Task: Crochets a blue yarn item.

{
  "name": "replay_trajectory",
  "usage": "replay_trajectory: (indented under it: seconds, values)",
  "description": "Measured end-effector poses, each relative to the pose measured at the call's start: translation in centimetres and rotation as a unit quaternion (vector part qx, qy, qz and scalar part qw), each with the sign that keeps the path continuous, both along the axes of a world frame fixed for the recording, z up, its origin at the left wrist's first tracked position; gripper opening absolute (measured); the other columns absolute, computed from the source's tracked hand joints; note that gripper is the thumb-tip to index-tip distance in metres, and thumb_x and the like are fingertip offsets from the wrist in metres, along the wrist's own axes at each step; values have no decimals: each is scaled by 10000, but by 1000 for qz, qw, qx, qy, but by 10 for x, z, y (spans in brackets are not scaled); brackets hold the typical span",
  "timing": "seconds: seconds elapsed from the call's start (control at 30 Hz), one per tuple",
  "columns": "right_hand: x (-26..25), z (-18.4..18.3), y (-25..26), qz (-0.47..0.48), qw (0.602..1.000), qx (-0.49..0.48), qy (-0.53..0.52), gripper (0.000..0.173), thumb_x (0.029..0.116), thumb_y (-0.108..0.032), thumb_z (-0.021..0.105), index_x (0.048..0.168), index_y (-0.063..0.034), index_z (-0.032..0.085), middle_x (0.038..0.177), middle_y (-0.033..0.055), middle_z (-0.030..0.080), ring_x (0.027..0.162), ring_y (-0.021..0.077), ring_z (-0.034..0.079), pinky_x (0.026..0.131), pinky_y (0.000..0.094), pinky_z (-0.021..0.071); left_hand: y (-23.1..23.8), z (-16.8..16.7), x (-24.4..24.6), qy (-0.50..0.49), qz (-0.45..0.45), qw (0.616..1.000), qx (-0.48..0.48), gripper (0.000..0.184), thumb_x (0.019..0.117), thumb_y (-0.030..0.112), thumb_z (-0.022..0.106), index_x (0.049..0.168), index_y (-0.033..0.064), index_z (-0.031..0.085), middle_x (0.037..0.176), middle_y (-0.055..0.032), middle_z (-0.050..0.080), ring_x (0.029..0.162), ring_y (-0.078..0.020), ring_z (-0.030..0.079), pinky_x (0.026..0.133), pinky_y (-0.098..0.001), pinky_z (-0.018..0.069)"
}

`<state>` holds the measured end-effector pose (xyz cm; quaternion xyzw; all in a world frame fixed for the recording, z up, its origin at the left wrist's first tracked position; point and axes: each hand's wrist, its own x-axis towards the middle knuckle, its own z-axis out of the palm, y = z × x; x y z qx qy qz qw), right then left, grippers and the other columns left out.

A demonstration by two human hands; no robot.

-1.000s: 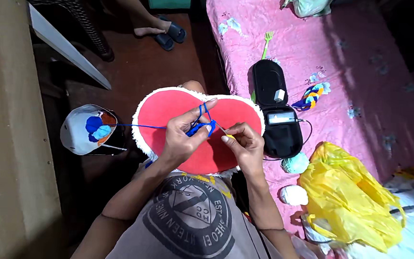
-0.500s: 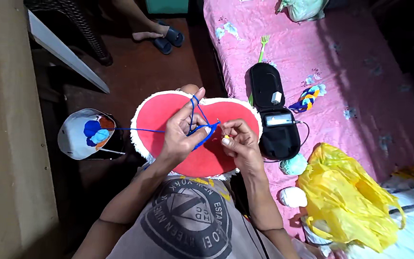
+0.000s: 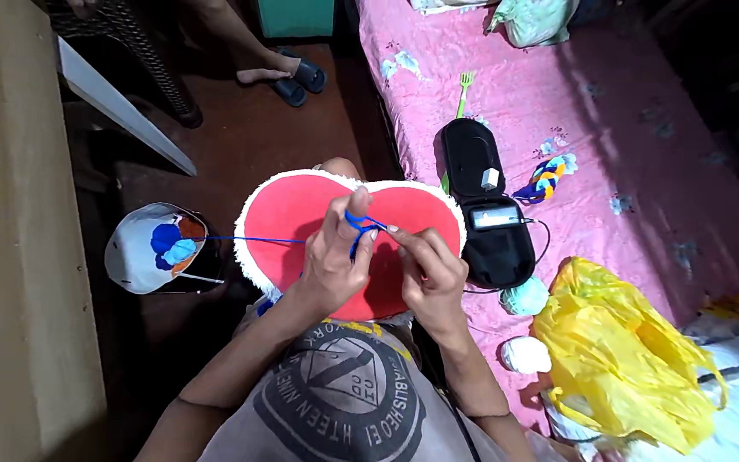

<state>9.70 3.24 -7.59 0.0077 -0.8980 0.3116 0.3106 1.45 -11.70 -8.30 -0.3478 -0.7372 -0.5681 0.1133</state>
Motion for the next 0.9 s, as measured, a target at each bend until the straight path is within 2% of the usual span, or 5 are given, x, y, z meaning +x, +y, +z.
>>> replay_trajectory:
  seconds: [0.17, 0.3, 0.43, 0.67, 0.9]
  values:
    - [-5, 5, -2, 19, 976, -207, -71, 338, 948, -16, 593, 1274, -37, 678, 889, 26, 647, 709, 33, 586, 641, 184, 518, 5, -5, 6, 48, -20, 998, 33, 376, 991, 65, 592, 1356, 90, 509, 1329, -155, 560, 679, -81, 566, 587, -187, 489]
    - [-13, 5, 3, 159, 819, -539, -116, 471, 936, 11, 584, 1395, -89, 613, 882, -11, 620, 584, -20, 449, 511, 133, 374, 2, -4, 6, -74, -40, 992, 99, 747, 955, 59, 653, 1571, 258, 280, 1278, -42, 608, 720, -40, 604, 642, -175, 539]
    - [-17, -1, 6, 231, 745, -616, -112, 380, 939, -42, 634, 1310, -102, 690, 883, 1, 677, 569, -40, 459, 515, 131, 380, -1, 9, 5, -218, -80, 960, 155, 983, 903, -59, 645, 1646, 202, 57, 1064, -18, 667, 739, -80, 661, 653, -205, 578]
    - [-17, -6, 26, 216, 835, -489, -132, 299, 928, -35, 652, 1200, -99, 759, 996, -32, 717, 691, -42, 542, 608, 135, 456, -9, 18, -3, -326, -112, 917, 199, 892, 922, -61, 602, 1649, 155, 133, 961, -51, 685, 811, -129, 682, 710, -248, 584]
    - [-12, 3, 39, 195, 947, -238, -88, 283, 937, 14, 608, 1156, -60, 772, 843, -8, 598, 736, 7, 556, 664, 143, 504, -11, 22, 0, -325, -99, 923, 183, 882, 911, -100, 579, 1645, 134, 151, 975, -55, 686, 787, -122, 682, 701, -233, 585]
